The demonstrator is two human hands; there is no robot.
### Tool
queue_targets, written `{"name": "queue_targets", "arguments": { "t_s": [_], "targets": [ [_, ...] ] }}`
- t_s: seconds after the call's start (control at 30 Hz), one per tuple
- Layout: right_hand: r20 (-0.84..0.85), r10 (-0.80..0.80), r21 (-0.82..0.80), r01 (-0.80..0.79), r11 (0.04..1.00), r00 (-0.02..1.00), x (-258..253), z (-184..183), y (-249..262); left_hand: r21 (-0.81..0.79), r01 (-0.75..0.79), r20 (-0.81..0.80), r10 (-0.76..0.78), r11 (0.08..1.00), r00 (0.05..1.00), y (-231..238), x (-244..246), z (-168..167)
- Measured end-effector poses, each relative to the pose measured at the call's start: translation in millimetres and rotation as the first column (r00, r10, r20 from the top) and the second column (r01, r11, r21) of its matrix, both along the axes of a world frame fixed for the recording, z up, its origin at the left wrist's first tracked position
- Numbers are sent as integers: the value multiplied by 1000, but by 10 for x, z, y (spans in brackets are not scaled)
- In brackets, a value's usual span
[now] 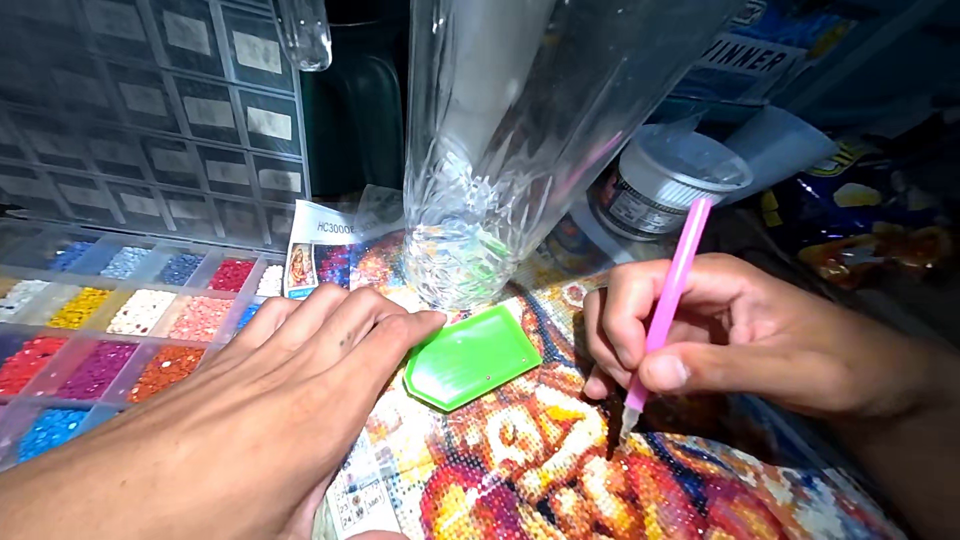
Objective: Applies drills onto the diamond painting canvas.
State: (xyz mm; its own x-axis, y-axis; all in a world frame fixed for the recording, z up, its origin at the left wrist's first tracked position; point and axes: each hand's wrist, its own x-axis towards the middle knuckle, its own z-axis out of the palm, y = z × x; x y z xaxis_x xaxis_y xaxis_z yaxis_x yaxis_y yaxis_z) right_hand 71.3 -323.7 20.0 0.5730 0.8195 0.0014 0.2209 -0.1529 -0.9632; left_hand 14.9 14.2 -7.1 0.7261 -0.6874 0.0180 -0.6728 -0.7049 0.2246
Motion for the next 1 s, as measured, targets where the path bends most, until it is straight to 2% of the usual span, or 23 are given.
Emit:
{"name": "queue_targets", "arguments": {
  "t_s": [0.2, 0.3, 0.53, 0.7, 0.87, 1.0],
  "targets": [
    [28, -6, 7, 6, 1000, 1000, -12, 35, 2, -4, -12, 7, 12, 1000, 1000, -1, -10, -11],
    [60, -15, -1, 15, 1000, 998, -17, 56, -1, -60, -67, 12, 68, 996, 998, -58, -24, -30],
    [197, -32, -60, 44, 997, 980, -93, 159, 42, -123, -128, 132, 144, 984, 981, -184, -42, -52],
    [263, -67, -72, 89, 993, 962, -165, 296, 33, -225, -135, 174, 176, 965, 969, -223, -5, -147],
    [321, -59, -34, 74, 997, 945, -112, 376, -73, -241, -121, 220, 176, 963, 960, -213, 26, -190],
    [336, -124, -51, 150, 987, 934, -175, 431, -90, -250, -112, 187, 161, 962, 969, -186, 33, -168]
  ]
}}
